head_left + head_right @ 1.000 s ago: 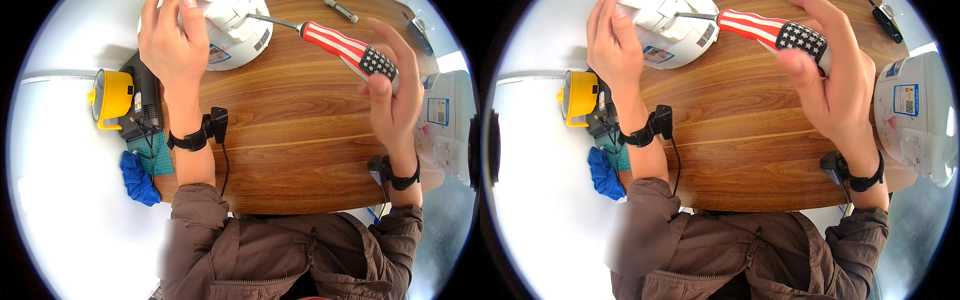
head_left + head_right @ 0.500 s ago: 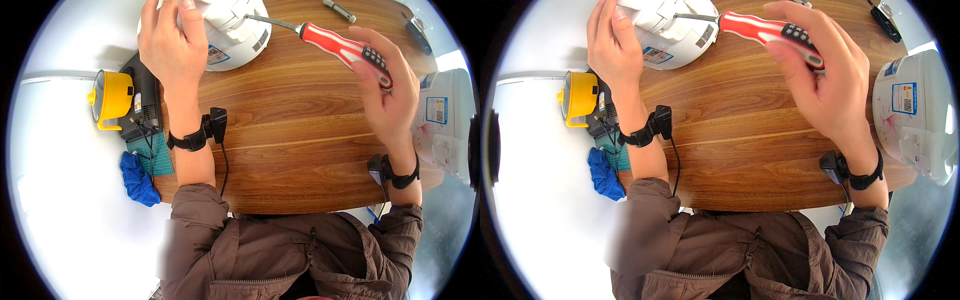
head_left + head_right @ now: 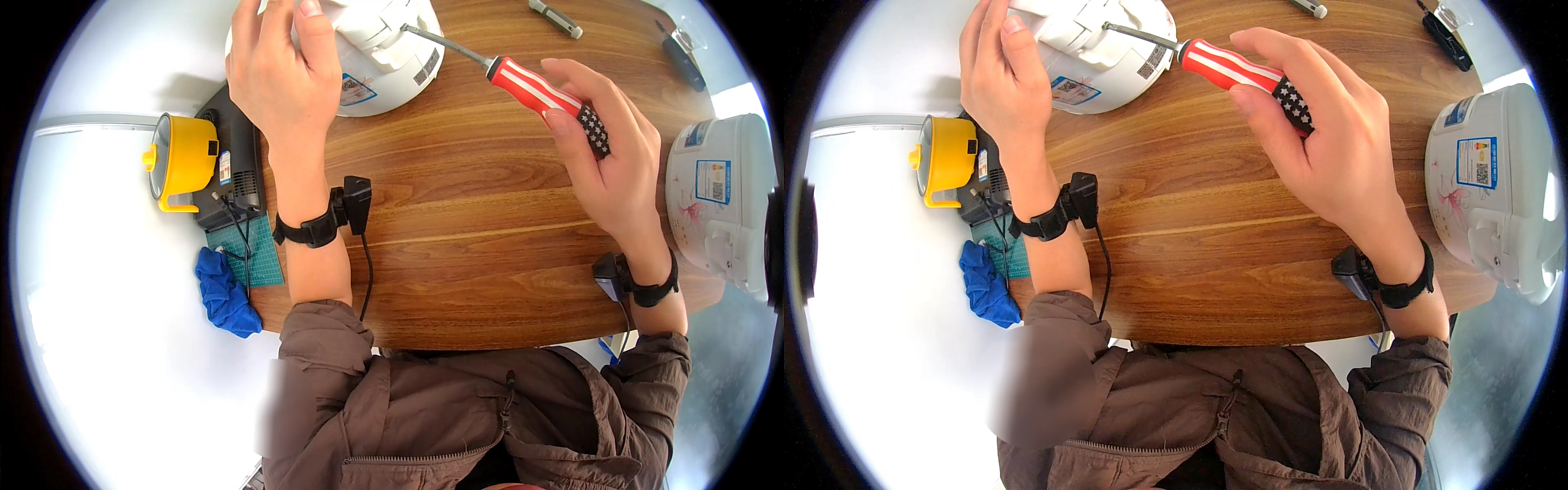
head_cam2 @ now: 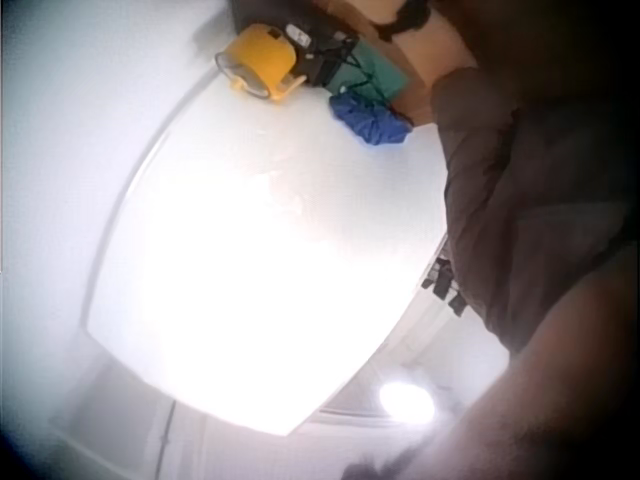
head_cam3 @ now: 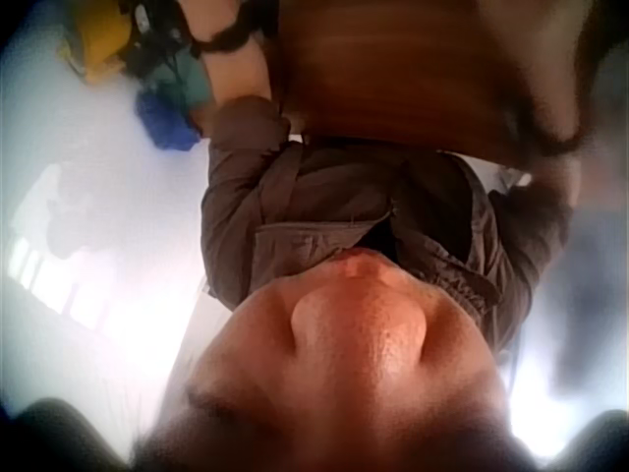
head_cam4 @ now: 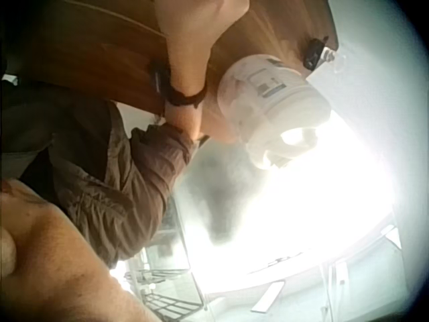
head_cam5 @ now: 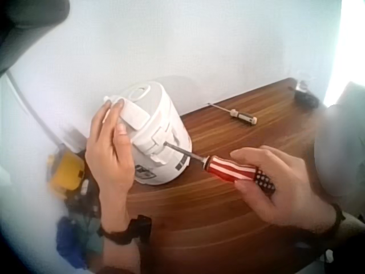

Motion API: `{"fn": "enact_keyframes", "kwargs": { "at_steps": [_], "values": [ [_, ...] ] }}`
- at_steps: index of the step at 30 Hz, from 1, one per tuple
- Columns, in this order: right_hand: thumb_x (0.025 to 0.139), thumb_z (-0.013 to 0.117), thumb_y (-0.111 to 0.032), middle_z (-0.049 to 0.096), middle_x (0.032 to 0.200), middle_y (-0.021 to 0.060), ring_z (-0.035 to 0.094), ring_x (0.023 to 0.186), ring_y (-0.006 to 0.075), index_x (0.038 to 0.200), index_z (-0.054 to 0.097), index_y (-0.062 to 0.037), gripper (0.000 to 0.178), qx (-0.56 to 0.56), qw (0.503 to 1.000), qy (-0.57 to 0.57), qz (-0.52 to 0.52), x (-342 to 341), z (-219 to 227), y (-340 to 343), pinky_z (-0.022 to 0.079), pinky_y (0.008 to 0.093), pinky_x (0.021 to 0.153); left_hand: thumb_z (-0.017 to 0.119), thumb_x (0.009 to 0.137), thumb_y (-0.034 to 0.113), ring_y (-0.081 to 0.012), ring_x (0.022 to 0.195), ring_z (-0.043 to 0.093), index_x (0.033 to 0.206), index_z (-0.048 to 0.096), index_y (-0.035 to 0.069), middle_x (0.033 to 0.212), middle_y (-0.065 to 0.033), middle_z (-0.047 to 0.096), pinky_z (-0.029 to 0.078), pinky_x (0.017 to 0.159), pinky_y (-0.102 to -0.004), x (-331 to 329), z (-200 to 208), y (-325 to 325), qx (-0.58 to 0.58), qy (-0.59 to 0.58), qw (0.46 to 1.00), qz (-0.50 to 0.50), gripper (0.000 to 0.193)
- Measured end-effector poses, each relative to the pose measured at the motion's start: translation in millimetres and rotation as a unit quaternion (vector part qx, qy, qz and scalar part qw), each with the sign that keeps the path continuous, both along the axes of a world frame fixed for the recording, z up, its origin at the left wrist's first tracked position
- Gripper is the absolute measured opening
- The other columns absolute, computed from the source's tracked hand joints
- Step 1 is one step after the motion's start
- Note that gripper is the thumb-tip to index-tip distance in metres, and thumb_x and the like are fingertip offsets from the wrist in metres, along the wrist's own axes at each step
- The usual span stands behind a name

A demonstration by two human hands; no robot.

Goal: The person uses a screwdriver to remove screws from the bottom of a black portable electric heater, then places a yellow pot on top of it. The person then picks up a white rice cooker and uses the screwdriver to pry at its seam.

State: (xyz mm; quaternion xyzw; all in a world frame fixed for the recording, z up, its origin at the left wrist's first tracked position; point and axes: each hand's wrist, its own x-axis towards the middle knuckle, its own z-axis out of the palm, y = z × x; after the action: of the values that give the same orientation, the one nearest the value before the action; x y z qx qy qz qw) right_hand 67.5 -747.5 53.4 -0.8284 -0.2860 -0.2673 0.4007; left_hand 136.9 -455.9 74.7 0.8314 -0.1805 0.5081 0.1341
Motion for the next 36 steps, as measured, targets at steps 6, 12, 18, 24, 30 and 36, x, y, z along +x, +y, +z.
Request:
{"fn": "enact_keyframes", "kwargs": {
  "at_steps": [6, 12, 18, 24, 30, 36],
  "values": [
    [0.078, 0.085, 0.001, 0.068, 0.098, 0.0071, 0.069, 0.084, 0.0220, 0.111, 0.075, -0.0054, 0.035, 0.035, 0.998, -0.053, 0.004, 6, -4, -4, 0.055, 0.0310, 0.074, 0.050, 0.106, 0.020, -0.0423, 0.120, 0.066, 0.132, 0.071, 0.003, 0.136, -0.0252, 0.065, 0.053, 0.101, -0.0432, 0, 0, 2, 0.018, -0.007, 1.000, 0.001, 0.038],
    [0.074, 0.085, 0.005, 0.067, 0.100, 0.0058, 0.068, 0.086, 0.0216, 0.109, 0.076, -0.0062, 0.038, 0.039, 0.996, -0.077, 0.005, 8, -5, -1, 0.055, 0.0307, 0.075, 0.061, 0.101, 0.019, -0.0394, 0.120, 0.059, 0.127, 0.075, 0.006, 0.139, -0.0208, 0.061, 0.048, 0.102, -0.0454, -4, -1, -2, 0.051, -0.083, 0.994, -0.046, 0.032],
    [0.074, 0.084, 0.005, 0.066, 0.099, 0.0061, 0.067, 0.085, 0.0225, 0.107, 0.077, -0.0065, 0.036, 0.022, 0.995, -0.102, -0.003, 9, -3, -2, 0.054, 0.0315, 0.074, 0.086, 0.075, 0.021, -0.0348, 0.124, 0.056, 0.110, 0.081, 0.017, 0.138, -0.0142, 0.062, 0.043, 0.104, -0.0474, -8, 3, -11, 0.179, -0.066, 0.979, -0.066, 0.036],
    [0.073, 0.084, 0.005, 0.068, 0.099, 0.0063, 0.067, 0.086, 0.0221, 0.105, 0.077, -0.0059, 0.034, 0.013, 0.993, -0.117, -0.011, 10, 3, -5, 0.055, 0.0310, 0.074, 0.086, 0.071, 0.013, -0.0337, 0.122, 0.057, 0.102, 0.081, 0.018, 0.133, -0.0103, 0.064, 0.042, 0.105, -0.0474, -14, 2, -20, 0.176, -0.032, 0.983, -0.052, 0.031],
    [0.077, 0.082, 0.004, 0.070, 0.098, 0.0063, 0.069, 0.084, 0.0190, 0.104, 0.077, -0.0041, 0.028, 0.018, 0.993, -0.117, -0.018, 16, 3, -12, 0.055, 0.0278, 0.073, 0.085, 0.072, 0.011, -0.0305, 0.119, 0.058, 0.094, 0.079, 0.017, 0.126, -0.0084, 0.066, 0.040, 0.106, -0.0488, -11, -2, -29, 0.144, -0.064, 0.985, -0.064, 0.023],
    [0.080, 0.082, 0.001, 0.070, 0.097, 0.0054, 0.068, 0.082, 0.0160, 0.104, 0.077, -0.0034, 0.025, 0.032, 0.995, -0.093, -0.036, 26, -2, -15, 0.054, 0.0260, 0.073, 0.084, 0.071, 0.010, -0.0297, 0.119, 0.059, 0.087, 0.076, 0.016, 0.123, -0.0079, 0.066, 0.038, 0.107, -0.0519, -20, 0, -34, 0.179, -0.056, 0.982, -0.001, 0.020]
  ]
}}
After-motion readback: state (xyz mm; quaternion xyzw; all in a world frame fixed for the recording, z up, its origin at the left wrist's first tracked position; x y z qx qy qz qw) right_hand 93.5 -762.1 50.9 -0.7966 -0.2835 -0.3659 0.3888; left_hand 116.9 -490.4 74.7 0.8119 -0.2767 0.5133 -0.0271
